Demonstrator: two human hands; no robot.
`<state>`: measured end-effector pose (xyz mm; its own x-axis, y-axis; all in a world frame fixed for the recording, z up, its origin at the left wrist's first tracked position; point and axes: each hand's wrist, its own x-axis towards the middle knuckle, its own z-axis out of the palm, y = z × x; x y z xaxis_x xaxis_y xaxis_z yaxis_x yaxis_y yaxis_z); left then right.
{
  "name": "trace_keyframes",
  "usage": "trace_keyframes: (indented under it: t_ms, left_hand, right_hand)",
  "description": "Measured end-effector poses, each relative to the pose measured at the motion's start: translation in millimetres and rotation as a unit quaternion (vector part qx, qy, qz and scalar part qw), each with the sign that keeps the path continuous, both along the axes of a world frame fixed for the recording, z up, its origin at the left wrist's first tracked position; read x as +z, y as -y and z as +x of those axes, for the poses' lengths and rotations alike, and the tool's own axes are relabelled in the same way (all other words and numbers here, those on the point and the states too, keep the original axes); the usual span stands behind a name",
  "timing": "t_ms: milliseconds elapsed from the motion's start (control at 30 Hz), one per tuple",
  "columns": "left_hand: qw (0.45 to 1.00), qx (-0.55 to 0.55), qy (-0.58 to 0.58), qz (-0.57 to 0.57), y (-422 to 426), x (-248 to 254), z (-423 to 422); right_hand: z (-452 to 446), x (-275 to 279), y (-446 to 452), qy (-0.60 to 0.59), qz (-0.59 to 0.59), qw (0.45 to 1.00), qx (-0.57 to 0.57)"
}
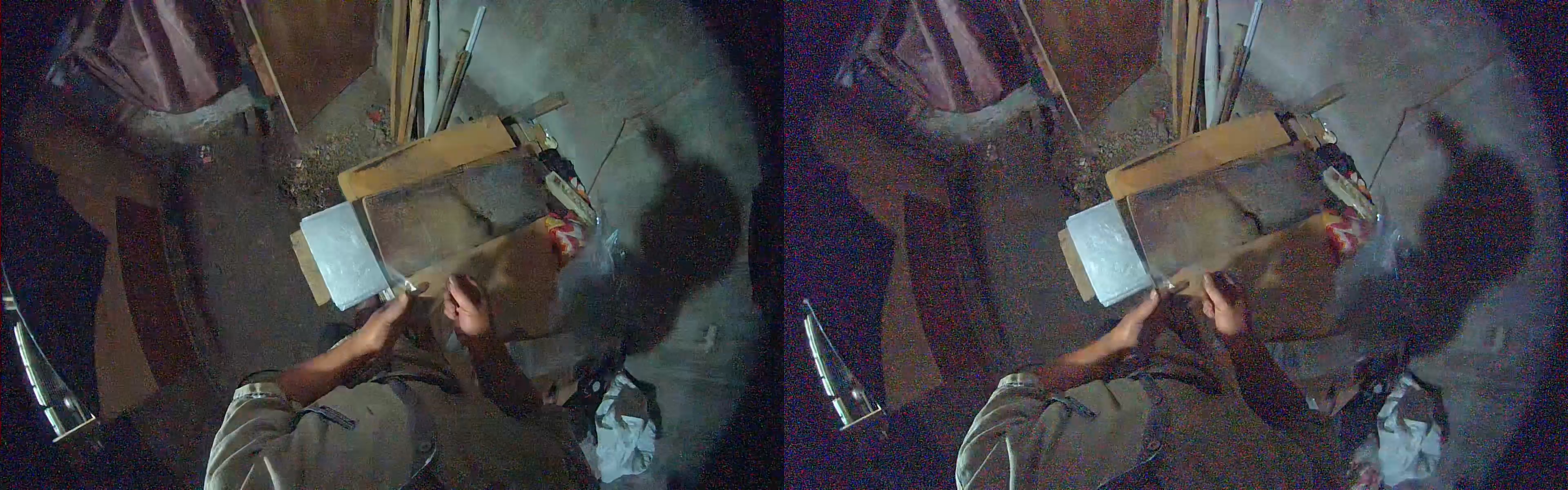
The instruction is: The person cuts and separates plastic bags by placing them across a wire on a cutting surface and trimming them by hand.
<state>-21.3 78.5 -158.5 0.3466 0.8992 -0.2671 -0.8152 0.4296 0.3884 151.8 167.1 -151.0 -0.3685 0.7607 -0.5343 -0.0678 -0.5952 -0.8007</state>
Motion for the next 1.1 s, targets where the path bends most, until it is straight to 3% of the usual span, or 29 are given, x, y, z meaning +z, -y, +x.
trace_keyframes:
  t_ms: [133,200,267,333,467,500,600,633,667,733,800,833,867,933,967,1000,1067,1100]
  left_hand:
    - [0.999,0.014,0.042,-0.020,-5.6,-1.4,-3.6]
    - [0.996,0.049,0.053,-0.053,-2.3,-0.2,-3.1]
    - [0.997,0.072,-0.039,-0.009,-1.2,-2.9,-2.0]
    - [0.991,0.121,-0.050,-0.002,-2.1,25.0,1.1]
    - [0.991,0.130,-0.038,0.012,-2.1,51.7,-6.2]
    - [0.991,0.111,-0.060,0.042,-3.4,65.8,-7.1]
    - [0.993,0.053,-0.089,0.057,-3.0,71.2,-12.9]
    - [0.990,0.068,-0.084,0.088,-5.6,79.4,-8.2]
    - [0.986,0.082,-0.077,0.119,-7.0,85.6,-4.6]
    - [0.991,0.073,-0.071,0.082,-7.4,97.5,-7.5]
    - [0.972,0.043,-0.218,0.077,-5.2,117.0,-12.1]
    - [0.949,0.036,-0.308,0.059,-4.4,124.3,-13.2]
    - [0.920,0.024,-0.390,0.037,-3.4,131.6,-14.2]
    - [0.958,-0.036,-0.221,0.181,-10.8,128.9,-16.1]
    - [0.949,-0.053,-0.213,0.227,-14.8,123.4,-20.9]
    - [0.949,-0.053,-0.211,0.227,-16.1,124.8,-25.8]
    - [0.937,-0.032,-0.245,0.246,-17.6,126.7,-34.0]
    - [0.958,0.036,-0.178,0.222,-17.1,101.7,-31.7]
  right_hand:
    - [2.1,25.4,24.1,0.067,0.054,0.996,-0.004]
    - [11.4,21.7,34.9,0.061,0.070,0.994,0.057]
    - [22.2,21.0,44.8,0.052,0.078,0.992,0.087]
    - [30.2,22.0,48.0,0.111,0.090,0.978,0.151]
    - [56.4,18.1,52.7,0.020,0.055,0.998,0.034]
    - [74.2,-27.8,46.7,-0.054,-0.011,0.998,0.038]
    - [71.4,-0.5,38.5,-0.024,-0.007,0.998,0.059]
    - [77.6,-28.0,28.3,-0.027,-0.002,0.998,0.055]
    - [88.8,-76.9,11.9,-0.207,-0.079,0.968,0.120]
    - [81.5,-67.1,4.0,-0.378,-0.145,0.897,0.178]
    - [63.5,-31.6,8.6,-0.259,-0.106,0.952,0.123]
    - [59.5,-51.8,0.8,-0.490,-0.161,0.843,0.152]
    - [59.9,-48.0,-3.9,-0.489,-0.160,0.844,0.152]
    - [37.1,40.8,-9.1,-0.448,-0.116,0.866,0.190]
    - [32.2,72.3,-4.1,-0.328,-0.108,0.933,0.100]
    - [31.5,69.6,-11.3,-0.327,-0.108,0.934,0.099]
    - [29.9,61.7,-30.5,-0.267,0.081,0.960,-0.027]
    - [25.5,79.6,-39.7,-0.264,0.082,0.961,-0.024]
